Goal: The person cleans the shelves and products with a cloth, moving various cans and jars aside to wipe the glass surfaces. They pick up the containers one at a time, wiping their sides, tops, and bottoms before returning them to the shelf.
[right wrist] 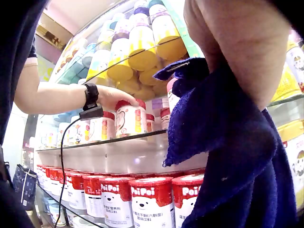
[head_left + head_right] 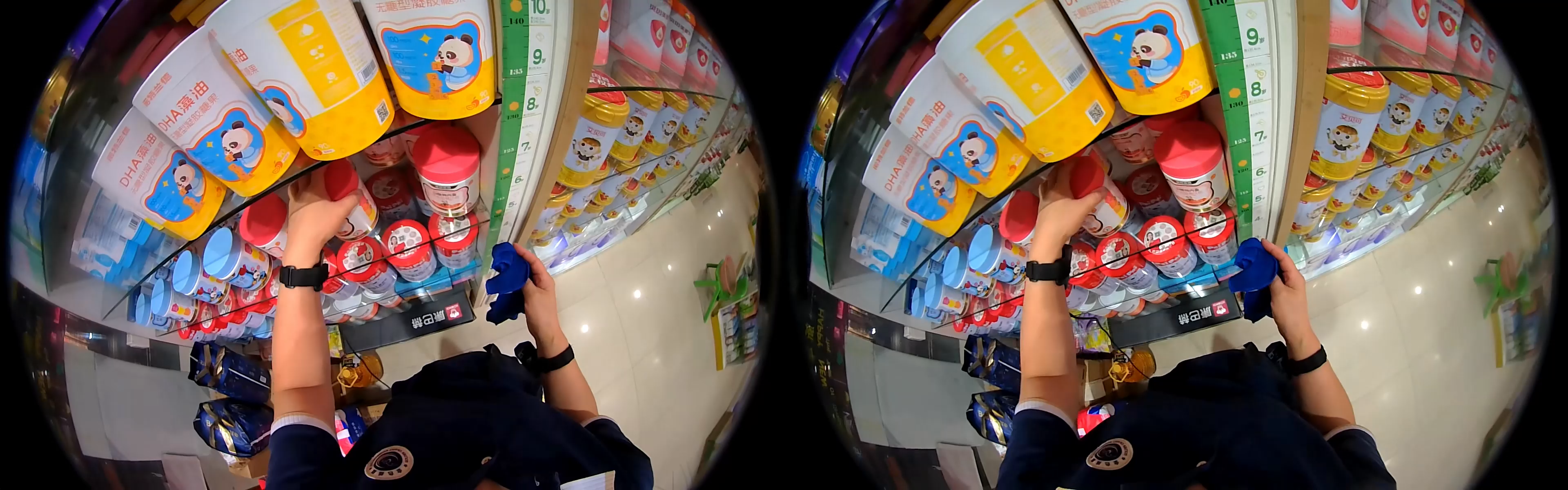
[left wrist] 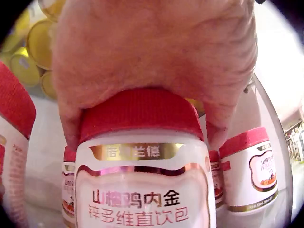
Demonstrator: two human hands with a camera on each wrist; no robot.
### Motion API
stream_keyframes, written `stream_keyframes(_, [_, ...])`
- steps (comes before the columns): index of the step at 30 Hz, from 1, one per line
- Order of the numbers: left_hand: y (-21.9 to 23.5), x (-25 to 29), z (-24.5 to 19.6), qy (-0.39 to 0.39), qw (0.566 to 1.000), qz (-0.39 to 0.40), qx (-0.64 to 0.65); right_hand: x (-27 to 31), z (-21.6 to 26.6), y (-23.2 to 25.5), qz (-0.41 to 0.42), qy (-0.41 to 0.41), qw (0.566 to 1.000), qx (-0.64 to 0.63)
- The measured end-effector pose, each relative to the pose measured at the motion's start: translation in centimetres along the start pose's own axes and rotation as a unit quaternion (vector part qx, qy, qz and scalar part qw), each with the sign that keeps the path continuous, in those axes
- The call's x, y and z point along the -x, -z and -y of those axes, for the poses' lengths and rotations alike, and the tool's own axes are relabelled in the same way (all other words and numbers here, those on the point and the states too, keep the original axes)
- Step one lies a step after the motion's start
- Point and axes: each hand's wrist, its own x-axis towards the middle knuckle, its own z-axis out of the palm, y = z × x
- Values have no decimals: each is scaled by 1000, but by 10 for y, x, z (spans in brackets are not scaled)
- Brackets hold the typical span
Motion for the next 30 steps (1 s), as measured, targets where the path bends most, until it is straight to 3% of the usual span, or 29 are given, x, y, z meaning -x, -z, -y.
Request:
stream_keyframes(6, [-5, 0, -18, -47, 999, -6, -6, -12, -18, 7, -12, 12, 1000, -23])
stream_keyframes(9, [-3, 2, -44, -17, 998, 47, 45, -11, -7, 4, 3, -37, 999, -39])
stream_keyframes(12, [-12, 3, -52, -17, 999, 39, 27, -18, -24, 12, -9, 33, 999, -1])
stream_keyframes(14, [-11, 6, -54, 6, 999, 43, 5, -15, -13, 6, -19, 21, 1000, -11])
stream_keyframes(15, [-19, 11, -50, -26, 999, -34, -8, -14, -11, 5, -27, 10, 999, -21])
stream_keyframes(17, [-9, 19, -46, -77, 991, -105, 9, -15, -15, 9, -29, 24, 999, -13])
stream_keyframes(19, [18, 21, -32, -45, 991, -102, 70, -16, -21, 13, -27, 36, 999, -8])
stream_keyframes(21, [51, 18, 1, 34, 987, -22, 158, -17, -22, 14, -25, 27, 999, -5])
stream_keyframes(23, [75, 20, 36, 255, 944, 84, 191, -16, -25, 15, -27, 15, 1000, -4])
stream_keyframes(26, [60, 20, 94, 11, 1000, -25, 14, -17, -29, 11, -26, 2, 1000, -5])
stream_keyframes(29, [45, 25, 101, 30, 995, -23, -95, -20, -30, 3, -13, -3, 1000, -2])
stream_keyframes(30, [48, 20, 98, 85, 991, 47, -88, -21, -29, 1, -9, -4, 1000, -2])
